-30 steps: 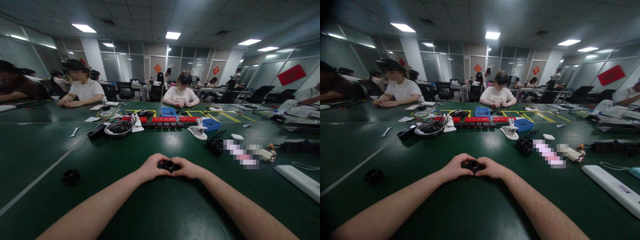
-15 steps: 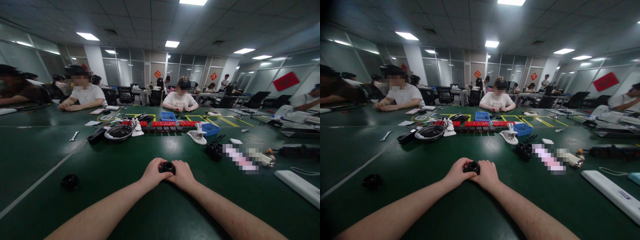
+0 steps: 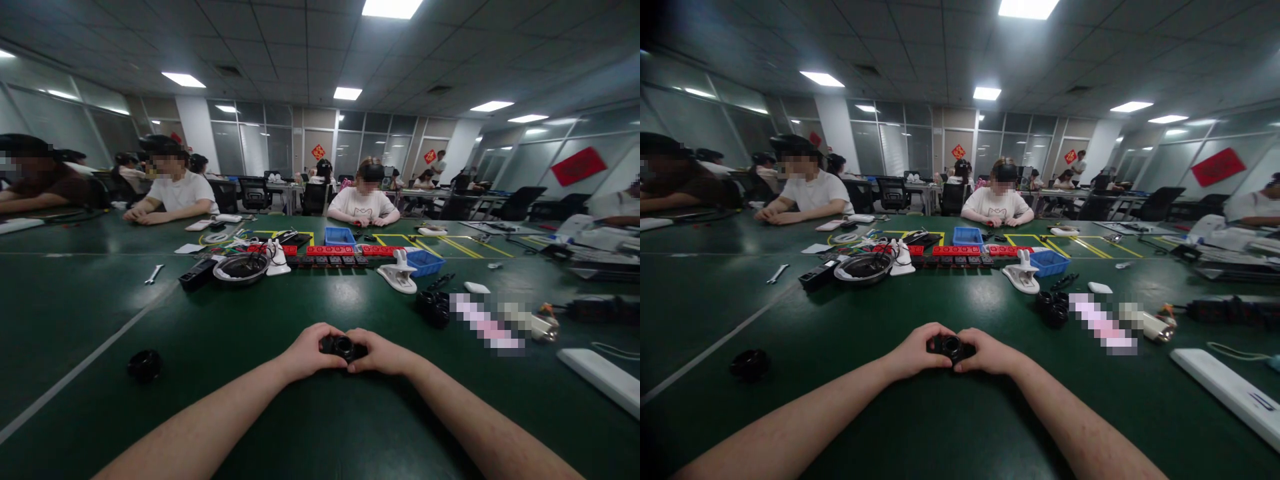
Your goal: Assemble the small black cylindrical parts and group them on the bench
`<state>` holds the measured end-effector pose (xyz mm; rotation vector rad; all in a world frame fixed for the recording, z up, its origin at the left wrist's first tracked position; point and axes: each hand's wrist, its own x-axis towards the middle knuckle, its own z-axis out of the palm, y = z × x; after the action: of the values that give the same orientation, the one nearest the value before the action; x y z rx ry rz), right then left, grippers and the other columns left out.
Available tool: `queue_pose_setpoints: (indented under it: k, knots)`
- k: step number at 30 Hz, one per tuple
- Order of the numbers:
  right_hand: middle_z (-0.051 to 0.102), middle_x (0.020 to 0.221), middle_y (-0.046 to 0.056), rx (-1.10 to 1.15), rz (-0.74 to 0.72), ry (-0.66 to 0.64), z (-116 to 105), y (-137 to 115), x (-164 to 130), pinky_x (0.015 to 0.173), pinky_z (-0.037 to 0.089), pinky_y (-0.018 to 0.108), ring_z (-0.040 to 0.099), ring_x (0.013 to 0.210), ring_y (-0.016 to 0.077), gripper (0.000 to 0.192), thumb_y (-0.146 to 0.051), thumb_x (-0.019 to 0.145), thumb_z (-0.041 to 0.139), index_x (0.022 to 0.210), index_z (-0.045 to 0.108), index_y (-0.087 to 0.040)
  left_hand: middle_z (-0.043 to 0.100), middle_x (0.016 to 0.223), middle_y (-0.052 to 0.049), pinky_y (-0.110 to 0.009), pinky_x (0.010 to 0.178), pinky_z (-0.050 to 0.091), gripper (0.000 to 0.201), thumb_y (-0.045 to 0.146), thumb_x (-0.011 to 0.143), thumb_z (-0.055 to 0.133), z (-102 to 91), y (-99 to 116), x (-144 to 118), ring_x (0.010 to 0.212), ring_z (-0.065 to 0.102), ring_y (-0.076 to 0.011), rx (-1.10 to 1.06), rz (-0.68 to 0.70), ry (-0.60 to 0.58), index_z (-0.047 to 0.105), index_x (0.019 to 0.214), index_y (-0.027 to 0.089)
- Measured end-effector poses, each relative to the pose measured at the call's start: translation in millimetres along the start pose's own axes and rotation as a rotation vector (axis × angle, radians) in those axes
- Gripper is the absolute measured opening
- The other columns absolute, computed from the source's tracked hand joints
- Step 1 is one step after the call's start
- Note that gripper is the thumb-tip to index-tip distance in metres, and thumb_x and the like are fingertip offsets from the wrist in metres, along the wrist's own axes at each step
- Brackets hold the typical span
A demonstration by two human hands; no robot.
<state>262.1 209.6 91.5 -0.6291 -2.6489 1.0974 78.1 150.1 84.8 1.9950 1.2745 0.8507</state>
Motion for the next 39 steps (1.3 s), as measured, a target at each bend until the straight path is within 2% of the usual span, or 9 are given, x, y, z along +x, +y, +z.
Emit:
queue_pose_setpoints:
  k: [10,15,21,25,28,30,33,36,39]
  knots:
    - [0.055,0.088,0.001,0.037,0.027,0.019,2,4,1,0.075,0.035,0.028,0.047,0.084,0.0180,0.033,-0.032,0.062,0.065,0.091,0.059,-0.017,0.051,0.084,-0.001,-0.023,0.063,0.038,0.044,0.042,0.059,0.065,1.9,7,-2,0.075,0.047,-0.0146,0.079,0.044,0.045,0.054,0.096,0.021]
    - [0.053,0.081,-0.001,0.100,0.118,0.073,6,6,2,0.065,0.037,0.024,0.048,0.075,0.0152,0.036,-0.030,0.057,0.068,0.086,0.056,-0.015,0.050,0.083,-0.001,-0.024,0.063,0.038,0.044,0.043,0.058,0.066,2.1,9,-2,0.075,0.047,-0.0151,0.085,0.023,0.048,0.054,0.094,0.020]
    - [0.051,0.072,-0.001,-0.228,0.275,0.252,23,1,8,0.055,0.033,0.022,0.046,0.065,0.0140,0.040,-0.039,0.049,0.069,0.072,0.047,-0.016,0.050,0.084,-0.001,-0.024,0.063,0.039,0.038,0.032,0.053,0.070,12.8,7,-2,0.074,0.048,-0.0151,0.020,-0.103,0.177,0.054,0.085,0.018]
    - [0.055,0.074,0.005,-0.546,0.384,0.402,36,-11,12,0.060,0.031,0.028,0.048,0.070,0.0188,0.032,-0.044,0.061,0.058,0.074,0.049,-0.016,0.051,0.085,-0.002,-0.026,0.065,0.040,0.037,0.031,0.053,0.070,21.1,6,-1,0.076,0.048,-0.0164,0.033,-0.176,0.316,0.054,0.083,0.017]
    - [0.055,0.081,0.007,-0.615,0.355,0.431,38,-13,11,0.067,0.031,0.033,0.048,0.078,0.0222,0.034,-0.047,0.065,0.054,0.078,0.051,-0.016,0.052,0.085,-0.002,-0.027,0.067,0.039,0.037,0.032,0.054,0.069,20.7,4,0,0.078,0.049,-0.0173,0.050,-0.159,0.339,0.055,0.085,0.018]
    - [0.054,0.085,0.007,-0.536,0.290,0.390,33,-10,9,0.069,0.032,0.033,0.048,0.081,0.0222,0.042,-0.050,0.060,0.058,0.084,0.051,-0.016,0.052,0.084,-0.002,-0.027,0.067,0.039,0.038,0.032,0.055,0.069,16.4,4,0,0.078,0.049,-0.0172,0.050,-0.118,0.290,0.055,0.087,0.018]
    - [0.053,0.090,0.004,-0.294,0.130,0.213,18,-2,3,0.072,0.035,0.031,0.047,0.083,0.0199,0.050,-0.044,0.057,0.065,0.097,0.051,-0.018,0.053,0.084,-0.001,-0.026,0.067,0.040,0.038,0.034,0.059,0.066,7.2,5,-1,0.077,0.049,-0.0160,0.028,-0.037,0.153,0.056,0.092,0.020]
    - [0.053,0.094,0.003,-0.082,0.040,0.069,4,2,-2,0.076,0.036,0.030,0.048,0.087,0.0186,0.046,-0.034,0.061,0.065,0.102,0.051,-0.018,0.053,0.089,-0.001,-0.025,0.068,0.040,0.041,0.034,0.062,0.065,0.1,6,-1,0.079,0.049,-0.0154,-0.005,0.002,0.045,0.055,0.100,0.021]
    - [0.053,0.095,0.003,0.019,-0.001,0.014,-3,3,-4,0.080,0.035,0.030,0.047,0.090,0.0184,0.038,-0.029,0.066,0.061,0.101,0.053,-0.017,0.053,0.095,-0.002,-0.026,0.070,0.041,0.049,0.033,0.062,0.065,-3.0,7,-1,0.082,0.050,-0.0160,-0.016,-0.005,0.016,0.051,0.107,0.023]
